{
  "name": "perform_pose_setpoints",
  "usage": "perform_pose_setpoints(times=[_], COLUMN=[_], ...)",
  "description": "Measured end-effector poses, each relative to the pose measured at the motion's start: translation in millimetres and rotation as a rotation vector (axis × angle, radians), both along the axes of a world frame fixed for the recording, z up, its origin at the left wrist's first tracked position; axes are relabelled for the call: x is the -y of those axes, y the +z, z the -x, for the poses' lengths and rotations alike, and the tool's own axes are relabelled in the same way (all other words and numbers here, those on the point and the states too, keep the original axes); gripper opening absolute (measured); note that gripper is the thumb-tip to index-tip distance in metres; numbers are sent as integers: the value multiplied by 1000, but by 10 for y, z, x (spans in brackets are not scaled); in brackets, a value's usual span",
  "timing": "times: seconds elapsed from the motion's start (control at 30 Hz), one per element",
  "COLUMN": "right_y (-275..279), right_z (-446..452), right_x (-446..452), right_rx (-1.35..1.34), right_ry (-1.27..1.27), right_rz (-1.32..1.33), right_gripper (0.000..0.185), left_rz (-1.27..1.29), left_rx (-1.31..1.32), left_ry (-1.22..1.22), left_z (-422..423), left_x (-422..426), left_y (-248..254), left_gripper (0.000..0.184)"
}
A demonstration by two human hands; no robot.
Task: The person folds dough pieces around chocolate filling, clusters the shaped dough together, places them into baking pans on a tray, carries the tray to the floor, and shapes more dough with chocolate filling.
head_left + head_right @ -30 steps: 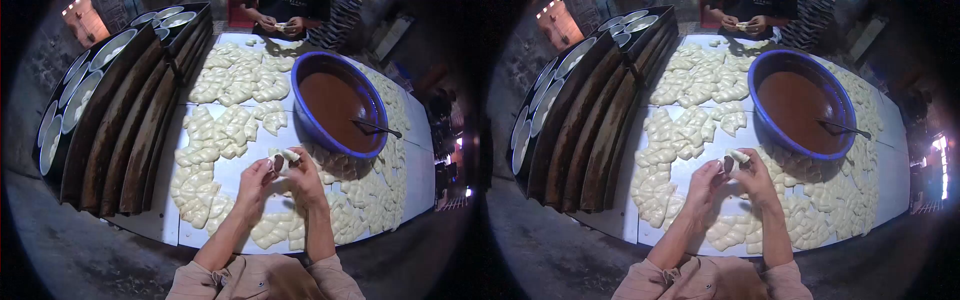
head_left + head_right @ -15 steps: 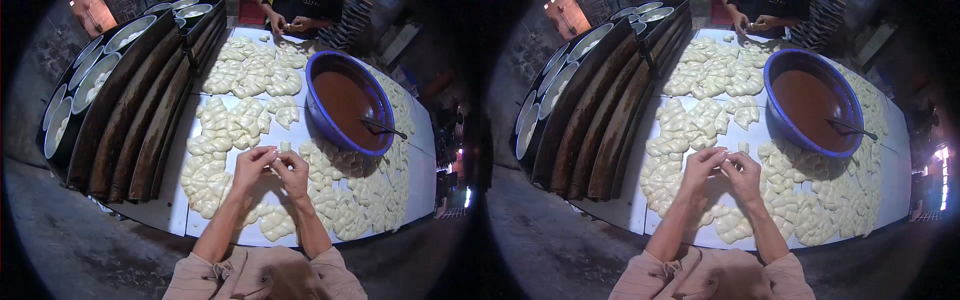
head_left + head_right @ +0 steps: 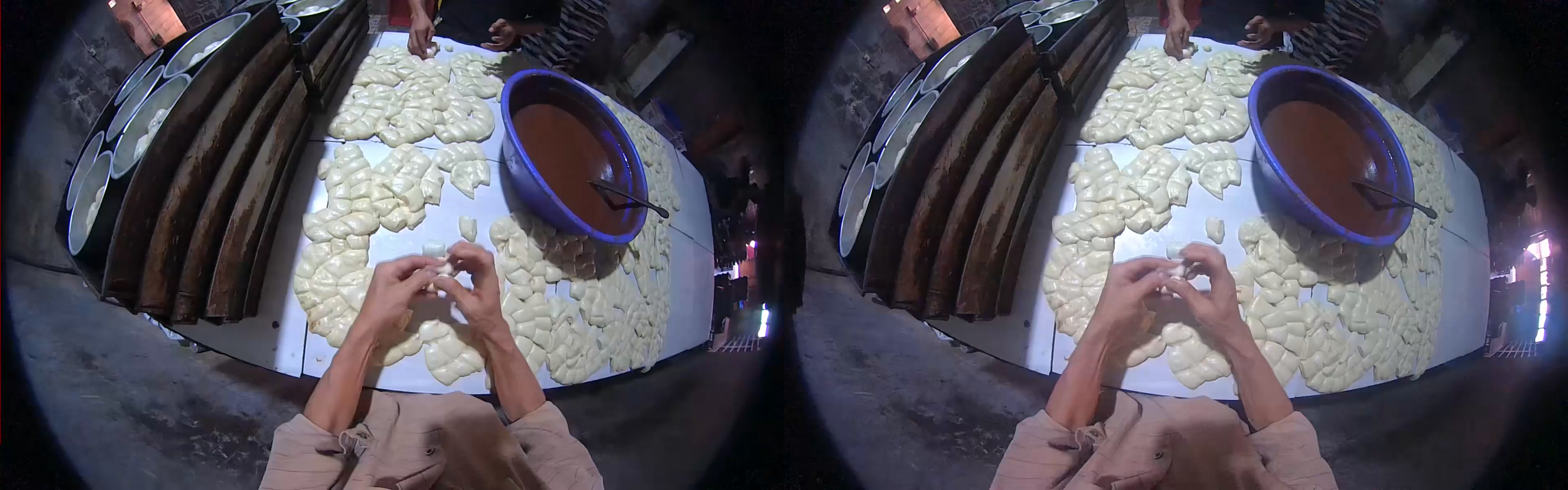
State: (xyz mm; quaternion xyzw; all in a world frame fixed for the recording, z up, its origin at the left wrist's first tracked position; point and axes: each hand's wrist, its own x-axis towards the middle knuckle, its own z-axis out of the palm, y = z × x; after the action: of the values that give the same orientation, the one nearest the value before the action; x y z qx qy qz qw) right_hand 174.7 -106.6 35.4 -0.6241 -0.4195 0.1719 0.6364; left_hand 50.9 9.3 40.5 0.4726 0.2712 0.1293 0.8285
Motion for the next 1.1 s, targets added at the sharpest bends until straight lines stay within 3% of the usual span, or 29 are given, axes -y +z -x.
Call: perform_pose_setpoints(times=[0.07,0.1,0.27,0.37,0.4,0.5,0.57,0.63,0.73,0.77,0.83,0.97,1.03,1.1], right_y=[-107,-159,-423,46,66,197,217,291,-95,-269,-222,79,206,226], right_z=[111,171,191,258,166,-26,-192,-332,-523,-526,-516,-554,-614,-569], right_x=[110,134,367,300,313,206,-23,-260,-579,-657,-675,-385,-120,121], right_rx=[-57,92,93,129,196,12,-16,160,695,714,755,450,155,196], right_ry=[-15,-53,23,-2,125,208,189,241,411,465,435,175,157,179], right_rz=[91,86,336,284,274,392,367,395,433,537,494,403,498,582], right_gripper=[20,17,27,31,33,32,25,25,24,26,27,28,29,27], left_rz=[37,153,-21,69,13,134,-77,-290,-586,-681,-826,-897,-876,-763], left_rx=[11,-62,-121,-124,-82,-124,-203,-295,-428,-456,-459,-510,-444,-395], left_ry=[10,1,114,197,174,140,231,302,165,102,82,8,-47,-84], left_z=[111,171,220,171,159,144,136,140,157,138,10,-124,-163,-149], left_x=[139,196,450,406,394,278,174,-5,-268,-321,-371,-326,-322,-335], left_y=[-103,-22,-253,-224,-286,-106,-26,-88,-160,-261,-304,-396,-408,-407], left_gripper=[23,24,26,24,31,43,50,49,42,41,41,35,35,40])
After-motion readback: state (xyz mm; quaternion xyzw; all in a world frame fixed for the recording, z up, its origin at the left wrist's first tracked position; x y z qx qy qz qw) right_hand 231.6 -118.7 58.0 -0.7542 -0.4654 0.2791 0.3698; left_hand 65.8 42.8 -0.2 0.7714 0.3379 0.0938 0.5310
